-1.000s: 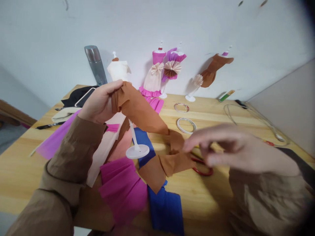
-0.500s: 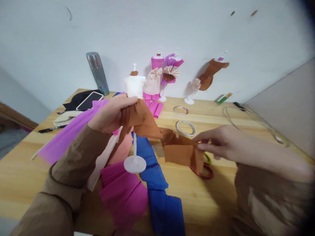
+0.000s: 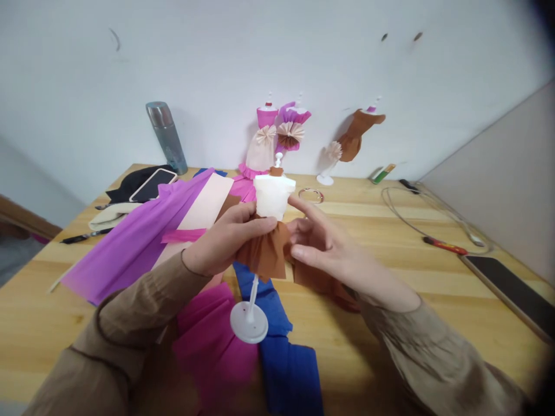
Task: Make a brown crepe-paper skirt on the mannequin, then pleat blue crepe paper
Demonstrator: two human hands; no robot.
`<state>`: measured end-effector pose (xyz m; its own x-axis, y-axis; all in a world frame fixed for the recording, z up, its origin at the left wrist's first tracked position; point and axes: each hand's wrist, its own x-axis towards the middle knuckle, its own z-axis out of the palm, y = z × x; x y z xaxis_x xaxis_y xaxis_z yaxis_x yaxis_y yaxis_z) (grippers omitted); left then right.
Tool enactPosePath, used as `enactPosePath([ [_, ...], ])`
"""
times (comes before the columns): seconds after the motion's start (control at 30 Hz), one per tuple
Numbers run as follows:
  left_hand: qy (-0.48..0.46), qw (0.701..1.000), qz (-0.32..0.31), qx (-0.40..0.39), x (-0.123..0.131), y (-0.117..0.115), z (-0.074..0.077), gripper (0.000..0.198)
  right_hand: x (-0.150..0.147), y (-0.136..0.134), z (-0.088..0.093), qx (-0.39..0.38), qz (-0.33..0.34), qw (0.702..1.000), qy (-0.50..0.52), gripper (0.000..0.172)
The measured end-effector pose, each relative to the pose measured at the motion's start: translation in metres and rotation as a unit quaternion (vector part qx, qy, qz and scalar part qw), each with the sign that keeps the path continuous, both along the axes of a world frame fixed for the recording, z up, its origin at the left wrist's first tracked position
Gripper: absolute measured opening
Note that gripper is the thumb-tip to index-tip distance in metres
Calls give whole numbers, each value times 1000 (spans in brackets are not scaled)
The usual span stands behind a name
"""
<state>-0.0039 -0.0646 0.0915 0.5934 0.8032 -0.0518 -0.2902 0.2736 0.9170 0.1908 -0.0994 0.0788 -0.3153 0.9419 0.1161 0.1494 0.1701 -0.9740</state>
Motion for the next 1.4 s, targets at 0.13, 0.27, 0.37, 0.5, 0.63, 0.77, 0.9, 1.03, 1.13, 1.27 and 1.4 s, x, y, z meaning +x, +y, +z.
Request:
enactPosePath([
  [0.13,8,1000,-1,0,0,5,-3,25,13,4,2,-48,-49,998,14,56],
  [0.27,13,999,-31,20,1,6,-4,24,20,4,9,-13,-98,995,0,39],
  [0.37,22,999,-36,34,1,6,-4,26,23,7,7,-2,-84,996,-38,32],
  [0.5,36,996,-56,63,2,6,-9,27,30,12,7,23,-35,993,-107,32],
  [0.63,88,987,-28,128,6,5,-15,30,26,10,12,67,-14,983,-169,26],
  [0.77,115,977,-34,177,10,3,-14,35,11,4,12,57,-31,979,-194,29],
  [0.9,116,977,-50,171,11,-1,-12,34,3,-2,11,51,-56,988,-135,26],
  [1.03,117,983,-49,134,11,-4,-14,30,2,-7,13,47,-69,992,-99,22],
  [1.13,92,986,-45,134,11,-5,-14,25,1,-7,14,48,-79,992,-90,19],
  [1.27,64,987,-35,142,12,-6,-14,28,0,-6,13,42,-88,991,-91,19],
  [1.4,60,992,-36,107,12,-5,-19,30,-2,-6,13,28,-88,992,-81,19],
])
